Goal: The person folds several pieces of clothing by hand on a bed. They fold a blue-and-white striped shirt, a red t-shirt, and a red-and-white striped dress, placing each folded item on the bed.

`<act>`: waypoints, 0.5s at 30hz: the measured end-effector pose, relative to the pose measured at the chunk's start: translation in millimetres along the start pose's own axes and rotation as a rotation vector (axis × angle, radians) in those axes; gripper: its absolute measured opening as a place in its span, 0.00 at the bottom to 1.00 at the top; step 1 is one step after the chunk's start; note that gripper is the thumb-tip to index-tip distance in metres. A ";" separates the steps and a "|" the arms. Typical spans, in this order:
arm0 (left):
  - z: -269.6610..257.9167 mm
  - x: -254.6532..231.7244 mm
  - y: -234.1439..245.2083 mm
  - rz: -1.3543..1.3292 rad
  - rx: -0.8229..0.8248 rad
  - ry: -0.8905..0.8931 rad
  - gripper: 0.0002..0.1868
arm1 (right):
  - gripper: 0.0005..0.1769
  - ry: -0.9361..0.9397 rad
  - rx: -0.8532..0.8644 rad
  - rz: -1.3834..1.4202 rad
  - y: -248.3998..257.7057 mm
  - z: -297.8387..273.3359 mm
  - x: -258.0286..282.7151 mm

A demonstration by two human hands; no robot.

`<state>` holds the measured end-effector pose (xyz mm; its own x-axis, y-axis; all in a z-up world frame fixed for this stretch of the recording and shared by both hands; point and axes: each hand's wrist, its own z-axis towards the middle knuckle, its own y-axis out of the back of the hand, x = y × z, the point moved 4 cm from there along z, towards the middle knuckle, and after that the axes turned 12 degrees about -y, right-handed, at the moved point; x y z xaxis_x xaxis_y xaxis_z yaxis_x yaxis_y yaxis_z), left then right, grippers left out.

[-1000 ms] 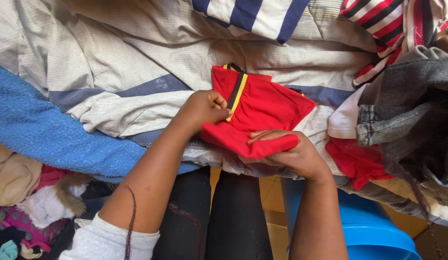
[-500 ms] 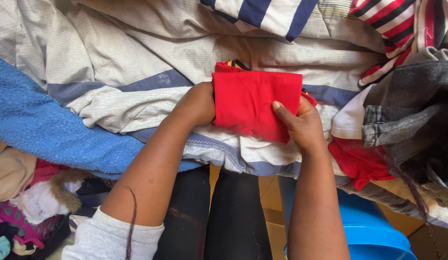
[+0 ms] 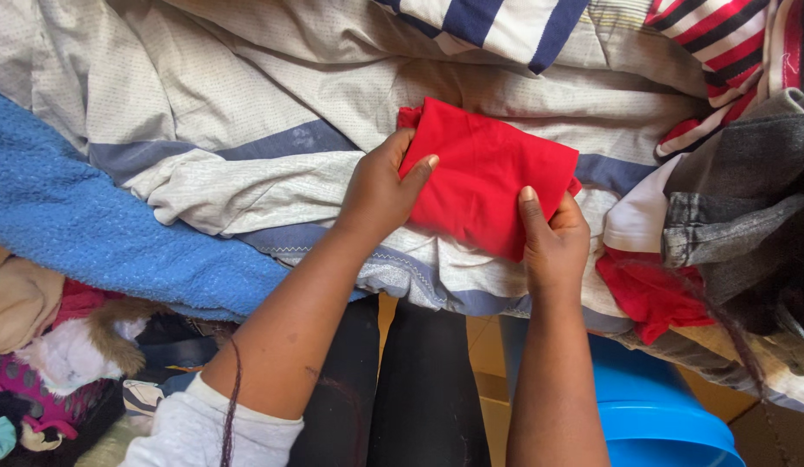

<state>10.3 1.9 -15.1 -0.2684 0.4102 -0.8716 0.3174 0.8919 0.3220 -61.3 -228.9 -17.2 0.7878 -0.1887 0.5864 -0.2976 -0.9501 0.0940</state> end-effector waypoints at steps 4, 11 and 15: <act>-2.9 4.3 -8.6 0.256 -0.103 0.050 0.18 | 0.10 0.090 -0.172 -0.030 4.2 3.7 -12.5; -3.1 1.5 -15.1 0.344 -0.194 0.091 0.17 | 0.13 0.159 -0.508 -0.318 -14.6 -12.6 4.5; 1.1 -14.7 -11.3 0.486 -0.192 -0.121 0.24 | 0.20 0.691 -0.649 -0.746 -33.5 -39.4 37.5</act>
<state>11.7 -14.4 -6.3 -0.0210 0.7698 -0.6379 0.2042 0.6279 0.7510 -43.1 -194.3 33.4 0.4851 0.7149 0.5036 -0.2644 -0.4290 0.8637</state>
